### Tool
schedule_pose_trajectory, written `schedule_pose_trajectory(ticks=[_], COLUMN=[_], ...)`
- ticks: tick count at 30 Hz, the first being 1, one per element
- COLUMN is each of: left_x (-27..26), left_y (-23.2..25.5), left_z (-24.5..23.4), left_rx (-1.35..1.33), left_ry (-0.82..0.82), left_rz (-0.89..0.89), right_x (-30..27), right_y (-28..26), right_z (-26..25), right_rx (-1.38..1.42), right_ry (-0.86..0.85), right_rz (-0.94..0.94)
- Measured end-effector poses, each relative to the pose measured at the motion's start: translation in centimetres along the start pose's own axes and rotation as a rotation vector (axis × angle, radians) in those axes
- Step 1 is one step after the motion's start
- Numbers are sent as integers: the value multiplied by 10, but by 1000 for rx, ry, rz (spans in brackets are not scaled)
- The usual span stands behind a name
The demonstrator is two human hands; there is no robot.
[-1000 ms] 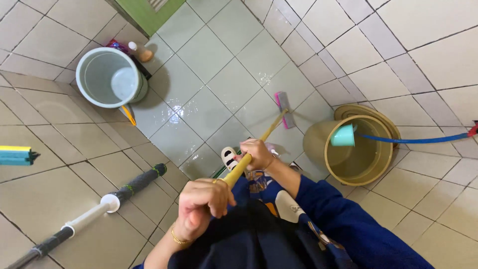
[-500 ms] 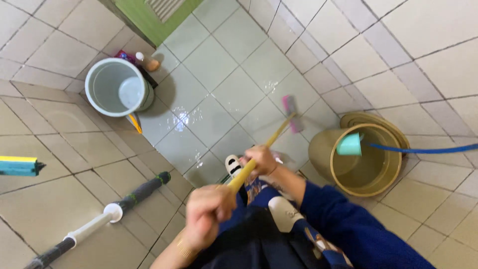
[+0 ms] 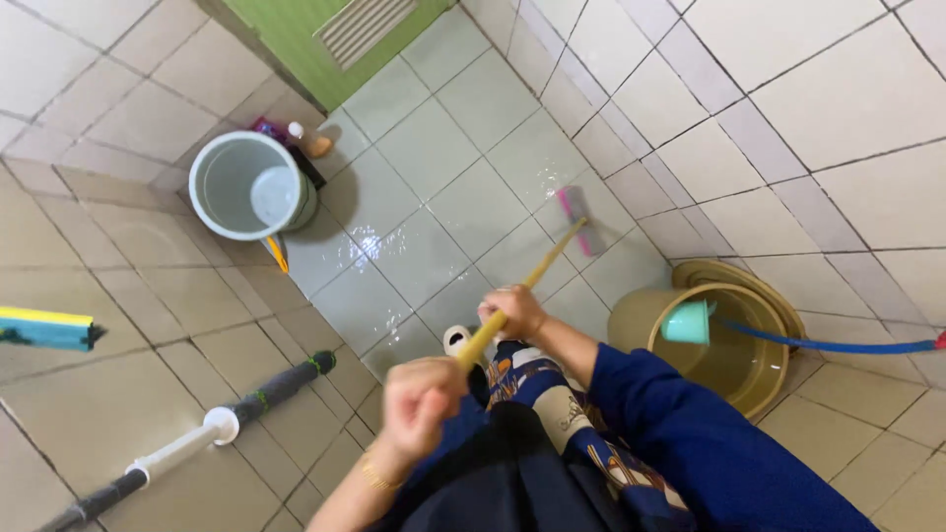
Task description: The person mops a tiled bathroom floor using a long-handled brush and water from a bucket. They repeatedly scrub the floor in back-and-forth strokes, occasionally scooping water with a small cup and pouring it onto the floor to aid cleaning.
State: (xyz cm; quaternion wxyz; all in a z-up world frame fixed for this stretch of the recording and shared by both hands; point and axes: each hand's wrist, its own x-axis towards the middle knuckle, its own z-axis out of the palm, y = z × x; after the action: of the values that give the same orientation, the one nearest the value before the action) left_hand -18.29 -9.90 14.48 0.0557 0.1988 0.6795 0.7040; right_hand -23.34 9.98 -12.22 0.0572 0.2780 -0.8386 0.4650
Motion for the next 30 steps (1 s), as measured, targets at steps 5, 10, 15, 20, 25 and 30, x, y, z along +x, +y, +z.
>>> schedule_pose_trajectory(ticks=[5, 10, 15, 20, 25, 30], left_x=[-2, -11, -25, -47, -52, -57], left_y=[74, 37, -79, 36, 87, 5], left_z=[-20, -14, -21, -36, -43, -37], left_rx=[100, 173, -3, 123, 172, 164], left_ry=[52, 289, 526, 567, 625, 798], left_rz=[155, 91, 298, 26, 84, 36], right_x=[44, 44, 34, 68, 98, 83], right_y=[-80, -16, 64, -44, -107, 6], right_z=[10, 25, 50, 56, 59, 87], right_rx=[71, 64, -64, 29, 282, 40], right_ry=[0, -190, -211, -289, -356, -484], right_rz=[-83, -251, -150, -195, -254, -380])
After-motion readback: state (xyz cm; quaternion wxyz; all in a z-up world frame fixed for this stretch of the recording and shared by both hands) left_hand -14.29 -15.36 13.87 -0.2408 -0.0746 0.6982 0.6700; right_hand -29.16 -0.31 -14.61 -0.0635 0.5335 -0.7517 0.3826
